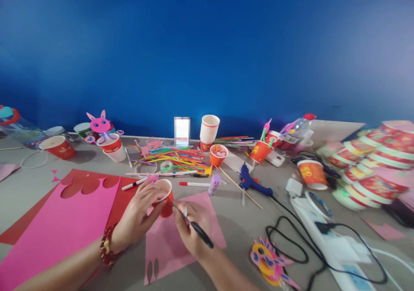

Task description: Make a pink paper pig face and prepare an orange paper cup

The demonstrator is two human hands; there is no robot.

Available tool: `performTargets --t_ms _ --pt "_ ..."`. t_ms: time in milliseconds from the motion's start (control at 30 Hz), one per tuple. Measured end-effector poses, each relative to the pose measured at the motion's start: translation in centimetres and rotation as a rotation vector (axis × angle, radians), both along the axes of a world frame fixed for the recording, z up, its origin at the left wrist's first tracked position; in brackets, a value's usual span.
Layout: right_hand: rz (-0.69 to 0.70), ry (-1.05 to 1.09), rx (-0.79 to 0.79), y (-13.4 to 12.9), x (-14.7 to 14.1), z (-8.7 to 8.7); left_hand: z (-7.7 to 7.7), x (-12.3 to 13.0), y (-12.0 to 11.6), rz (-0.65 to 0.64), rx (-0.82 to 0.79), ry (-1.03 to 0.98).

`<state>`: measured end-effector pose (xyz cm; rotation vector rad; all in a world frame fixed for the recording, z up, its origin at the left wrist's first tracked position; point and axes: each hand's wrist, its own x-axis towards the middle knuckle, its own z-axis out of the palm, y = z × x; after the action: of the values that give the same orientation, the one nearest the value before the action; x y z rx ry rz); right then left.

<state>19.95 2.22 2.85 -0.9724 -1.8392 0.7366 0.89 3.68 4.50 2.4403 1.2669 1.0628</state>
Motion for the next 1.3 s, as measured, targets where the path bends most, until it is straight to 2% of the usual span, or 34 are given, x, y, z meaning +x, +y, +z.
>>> performTargets --t_ms 133,300,467,667,800,1000,1133,1300 --pt "-0.013 -0.053 0.17 0.1 0.2 0.8 -0.1 -0.4 0.3 -0.042 -0.034 -0.117" --pt "-0.008 -0.078 0.228 0.0 0.1 0.6 -0.4 -0.2 0.1 -0.007 -0.014 -0.178" --pt "-0.008 -0.073 0.239 0.0 0.2 0.2 -0.3 -0.1 0.0 0.023 -0.083 -0.233" --pt "-0.051 -0.07 0.246 0.0 -0.1 0.1 -1.2 0.3 -0.3 0.064 -0.324 -0.403" --pt "-0.056 -0.02 0.189 -0.2 -0.4 0.1 -2.4 1.0 -0.8 0.072 -0.314 -0.535" --pt "-0.076 0.025 0.109 -0.5 -0.6 -0.2 -3.5 2.0 -1.3 0.005 -0.328 -0.693" --pt "-0.076 -0.009 0.131 -0.3 -0.4 -0.3 -3.4 2.1 -1.3 0.017 -0.323 -0.676" --pt "-0.034 -0.149 0.265 0.2 0.1 0.0 -1.9 1.5 -0.8 0.036 -0.226 -0.473"
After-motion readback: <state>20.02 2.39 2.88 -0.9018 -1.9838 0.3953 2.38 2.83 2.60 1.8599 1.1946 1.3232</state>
